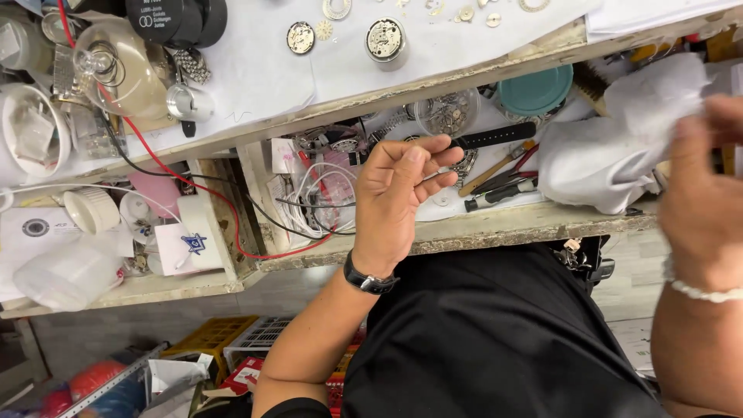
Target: The person is meticulously inspecting, cleaning, and organizing various tiny watch components at a repair bench using tweezers, a cleaning cloth, and a hand blower, occasionally making notes in a ledger.
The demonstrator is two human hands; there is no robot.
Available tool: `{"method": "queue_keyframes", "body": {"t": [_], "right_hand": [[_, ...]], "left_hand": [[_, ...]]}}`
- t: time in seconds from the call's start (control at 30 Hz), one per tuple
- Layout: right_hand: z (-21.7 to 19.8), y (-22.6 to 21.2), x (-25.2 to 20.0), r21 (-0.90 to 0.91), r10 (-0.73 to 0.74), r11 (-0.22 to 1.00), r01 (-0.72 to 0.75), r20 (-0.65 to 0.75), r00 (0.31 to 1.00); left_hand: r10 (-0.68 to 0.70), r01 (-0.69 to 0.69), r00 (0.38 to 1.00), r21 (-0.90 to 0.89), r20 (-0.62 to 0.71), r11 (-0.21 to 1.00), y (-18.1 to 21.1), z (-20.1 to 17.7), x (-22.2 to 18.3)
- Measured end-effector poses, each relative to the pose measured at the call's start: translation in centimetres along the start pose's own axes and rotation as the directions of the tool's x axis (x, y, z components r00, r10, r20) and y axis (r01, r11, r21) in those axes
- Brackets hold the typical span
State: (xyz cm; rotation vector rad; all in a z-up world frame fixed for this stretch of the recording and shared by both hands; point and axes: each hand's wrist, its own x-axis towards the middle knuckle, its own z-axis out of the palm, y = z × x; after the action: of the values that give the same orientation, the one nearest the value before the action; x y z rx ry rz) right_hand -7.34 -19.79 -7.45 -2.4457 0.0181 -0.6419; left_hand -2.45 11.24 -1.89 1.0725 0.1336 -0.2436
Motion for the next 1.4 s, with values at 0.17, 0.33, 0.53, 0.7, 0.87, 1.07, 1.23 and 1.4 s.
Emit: {"method": "queue_keyframes", "body": {"t": [0.17,0.33,0.53,0.7,0.87,1.07,1.23,1.4], "right_hand": [[1.1,-8.8,1.8,0.433,-0.061,0.901,0.011,0.101,0.993],[2.4,-12.1,2.4,0.567,0.045,0.799,-0.198,0.273,0.961],[3.2,-13.2,1.7,0.574,0.093,0.742,-0.346,0.423,0.901],[3.5,-13.8,1.8,0.58,0.116,0.659,-0.479,0.551,0.826],[4.0,-14.4,2.2,0.575,0.2,0.582,-0.575,0.584,0.787],[2.4,-14.4,3.8,0.59,0.264,0.562,-0.579,0.535,0.802],[1.5,-13.6,3.4,0.596,0.266,0.61,-0.523,0.467,0.843],[1.1,-13.0,2.8,0.641,0.206,0.612,-0.463,0.435,0.876]], "left_hand": [[0.028,-0.031,0.998,-0.045,-0.055,0.999,-0.2,1.2,0.2],[-0.022,0.001,0.995,-0.201,-0.099,0.98,-0.1,1.3,0.6],[-0.015,-0.026,0.991,-0.311,-0.131,0.95,0.7,1.2,0.6],[0.024,-0.056,0.994,-0.3,-0.109,0.952,0.8,1.8,0.4],[0.056,-0.076,0.995,-0.282,-0.079,0.957,0.9,2.5,0.0],[0.094,-0.102,0.994,-0.184,-0.056,0.977,1.1,2.2,-0.4],[0.115,-0.112,0.993,-0.184,0.002,0.977,1.4,1.5,-0.4],[0.058,-0.037,0.995,-0.239,0.081,0.97,1.3,0.6,-0.1]]}}
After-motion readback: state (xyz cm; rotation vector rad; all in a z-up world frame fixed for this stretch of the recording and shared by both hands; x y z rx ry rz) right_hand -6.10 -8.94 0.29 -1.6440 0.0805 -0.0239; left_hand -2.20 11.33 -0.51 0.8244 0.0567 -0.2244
